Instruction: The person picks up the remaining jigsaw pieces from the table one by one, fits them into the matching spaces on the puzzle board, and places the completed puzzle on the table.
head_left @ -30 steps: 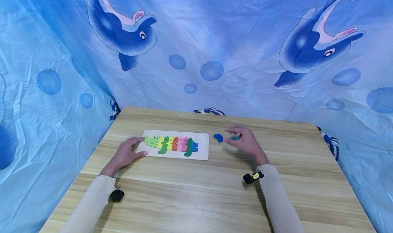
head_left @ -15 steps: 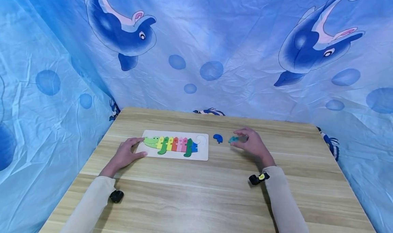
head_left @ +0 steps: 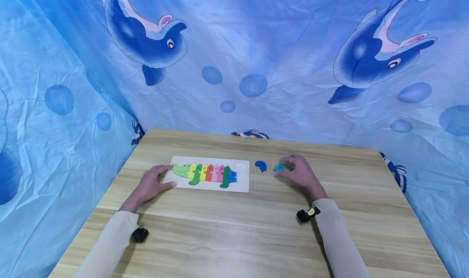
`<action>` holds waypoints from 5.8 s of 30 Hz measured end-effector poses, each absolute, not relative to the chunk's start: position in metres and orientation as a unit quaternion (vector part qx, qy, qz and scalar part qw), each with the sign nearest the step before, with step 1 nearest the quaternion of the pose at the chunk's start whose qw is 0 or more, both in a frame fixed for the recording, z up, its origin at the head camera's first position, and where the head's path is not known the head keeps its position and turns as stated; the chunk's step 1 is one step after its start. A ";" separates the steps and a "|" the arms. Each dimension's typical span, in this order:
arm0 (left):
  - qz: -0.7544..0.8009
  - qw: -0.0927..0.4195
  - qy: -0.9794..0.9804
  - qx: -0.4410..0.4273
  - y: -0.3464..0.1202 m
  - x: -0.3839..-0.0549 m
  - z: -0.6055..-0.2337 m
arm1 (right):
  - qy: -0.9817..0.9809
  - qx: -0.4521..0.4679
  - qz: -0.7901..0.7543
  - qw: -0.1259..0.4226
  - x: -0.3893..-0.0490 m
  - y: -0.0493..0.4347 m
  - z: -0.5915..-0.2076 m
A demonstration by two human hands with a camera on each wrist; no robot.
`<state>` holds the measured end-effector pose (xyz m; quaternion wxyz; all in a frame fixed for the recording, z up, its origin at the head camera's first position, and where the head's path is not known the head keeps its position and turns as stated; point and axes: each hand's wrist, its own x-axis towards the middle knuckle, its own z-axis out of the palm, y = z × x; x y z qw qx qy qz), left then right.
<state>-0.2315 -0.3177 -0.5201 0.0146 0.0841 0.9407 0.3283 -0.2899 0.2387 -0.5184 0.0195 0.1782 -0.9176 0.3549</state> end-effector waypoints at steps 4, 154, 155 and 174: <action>0.328 0.014 0.941 0.085 -0.318 -0.232 -0.520 | -0.918 0.170 0.358 0.014 -0.290 0.238 -0.521; 0.333 0.013 0.939 0.083 -0.315 -0.231 -0.517 | -0.937 0.211 0.277 0.002 -0.273 0.101 -0.513; 0.333 0.012 0.939 0.083 -0.315 -0.231 -0.517 | -0.937 0.212 0.278 0.002 -0.273 0.101 -0.513; 0.328 0.010 0.941 0.087 -0.315 -0.230 -0.517 | -0.917 0.252 0.308 0.012 -0.274 0.117 -0.501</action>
